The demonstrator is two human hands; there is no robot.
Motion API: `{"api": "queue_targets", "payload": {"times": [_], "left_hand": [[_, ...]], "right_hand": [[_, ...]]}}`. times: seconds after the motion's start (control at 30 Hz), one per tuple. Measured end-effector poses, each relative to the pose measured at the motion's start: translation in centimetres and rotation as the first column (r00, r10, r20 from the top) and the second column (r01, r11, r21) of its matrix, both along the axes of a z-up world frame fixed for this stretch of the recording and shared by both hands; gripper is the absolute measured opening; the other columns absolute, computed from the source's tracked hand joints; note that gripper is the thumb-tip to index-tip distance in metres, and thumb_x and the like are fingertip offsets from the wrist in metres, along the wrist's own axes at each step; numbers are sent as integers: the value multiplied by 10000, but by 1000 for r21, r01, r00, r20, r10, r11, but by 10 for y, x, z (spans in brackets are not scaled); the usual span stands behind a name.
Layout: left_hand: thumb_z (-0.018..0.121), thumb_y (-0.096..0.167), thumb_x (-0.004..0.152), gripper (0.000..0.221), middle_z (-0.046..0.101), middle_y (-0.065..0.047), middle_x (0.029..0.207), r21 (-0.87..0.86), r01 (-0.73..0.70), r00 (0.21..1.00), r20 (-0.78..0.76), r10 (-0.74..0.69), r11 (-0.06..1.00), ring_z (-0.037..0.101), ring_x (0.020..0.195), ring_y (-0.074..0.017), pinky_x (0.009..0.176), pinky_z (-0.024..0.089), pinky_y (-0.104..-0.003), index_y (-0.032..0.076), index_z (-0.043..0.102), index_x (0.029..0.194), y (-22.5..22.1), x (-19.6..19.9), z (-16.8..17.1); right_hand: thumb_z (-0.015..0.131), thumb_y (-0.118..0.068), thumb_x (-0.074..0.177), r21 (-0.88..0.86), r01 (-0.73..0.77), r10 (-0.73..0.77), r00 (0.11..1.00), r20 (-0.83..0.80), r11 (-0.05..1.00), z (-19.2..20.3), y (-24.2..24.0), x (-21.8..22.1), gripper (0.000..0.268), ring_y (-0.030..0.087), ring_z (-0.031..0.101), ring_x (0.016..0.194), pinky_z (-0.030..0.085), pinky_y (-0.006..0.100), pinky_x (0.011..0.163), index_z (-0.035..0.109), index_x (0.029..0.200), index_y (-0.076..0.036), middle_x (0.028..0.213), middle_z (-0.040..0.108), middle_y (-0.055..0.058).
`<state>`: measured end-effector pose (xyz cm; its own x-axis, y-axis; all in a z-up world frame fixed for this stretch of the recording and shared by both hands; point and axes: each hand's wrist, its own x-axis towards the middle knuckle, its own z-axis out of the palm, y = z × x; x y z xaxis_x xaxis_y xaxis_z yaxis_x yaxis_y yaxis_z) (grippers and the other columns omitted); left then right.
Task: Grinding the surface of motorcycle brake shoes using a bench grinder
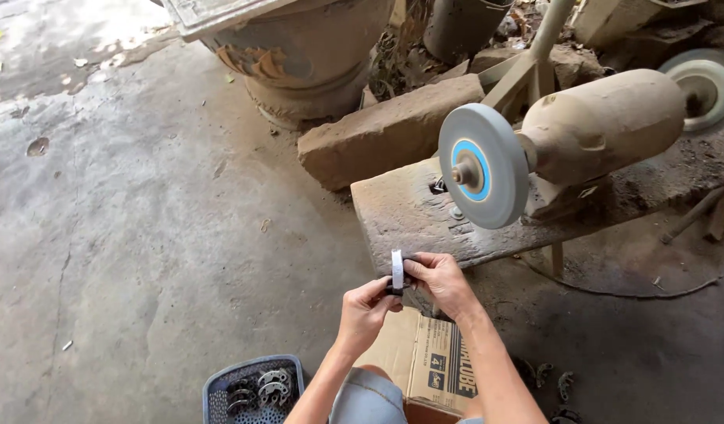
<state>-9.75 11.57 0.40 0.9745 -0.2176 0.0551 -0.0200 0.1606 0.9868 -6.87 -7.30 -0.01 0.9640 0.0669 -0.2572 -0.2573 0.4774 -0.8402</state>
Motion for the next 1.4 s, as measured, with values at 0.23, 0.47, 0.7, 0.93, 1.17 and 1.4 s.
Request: {"api": "queue_targets", "payload": {"times": [0.23, 0.47, 0.7, 0.93, 1.17, 1.4], "left_hand": [[645, -148, 846, 369, 760, -99, 920, -171, 3, 988, -153, -29, 985, 682, 716, -144, 682, 591, -245, -81, 732, 1199, 30, -5, -11], [667, -83, 860, 301, 757, -141, 845, -89, -347, 922, -214, 323, 933, 703, 677, -180, 681, 622, -286, -102, 731, 1154, 171, -44, -47], [772, 18, 787, 327, 741, -94, 793, 465, -600, 660, -173, 731, 651, 626, 624, -153, 610, 531, -259, -61, 756, 1105, 289, -162, -166], [796, 96, 748, 335, 807, -134, 862, 737, -478, 518, -203, 831, 478, 684, 648, -195, 676, 549, -295, -53, 751, 1044, 270, -214, -242], [753, 169, 773, 427, 762, -195, 968, 791, -411, 510, -211, 834, 452, 687, 756, -303, 760, 554, -371, -76, 709, 1121, 246, -175, -302], [731, 171, 772, 232, 691, -199, 694, 834, -398, 545, -120, 830, 382, 593, 603, -375, 682, 508, -441, -54, 690, 806, 235, -153, -322]], "right_hand": [[681, -47, 946, -341, -17, 11, 1000, -18, 940, 24, 8, -7, 150, 134, 567, 585, 436, 232, 546, 768, 916, 71, 712, 697, 116], [679, -61, 976, -505, -75, 70, 997, -30, 860, 22, 13, -7, 125, 142, 572, 574, 450, 242, 545, 752, 1008, 36, 745, 696, 101], [655, -60, 1054, -649, -67, 105, 994, 20, 758, 17, 21, -13, 167, 129, 592, 707, 471, 206, 622, 703, 1186, 29, 886, 682, 102], [616, -34, 1115, -689, -67, 138, 989, 49, 722, 7, 17, -14, 178, 150, 594, 762, 485, 214, 664, 663, 1255, 64, 930, 657, 130], [602, -34, 1111, -687, -63, 124, 992, 39, 723, 8, 19, -15, 186, 155, 592, 750, 476, 215, 656, 661, 1254, 68, 915, 661, 137], [625, -25, 1059, -668, -64, 103, 995, 19, 741, 13, 24, -11, 205, 155, 607, 746, 485, 224, 630, 681, 1236, 61, 926, 681, 139]]}}
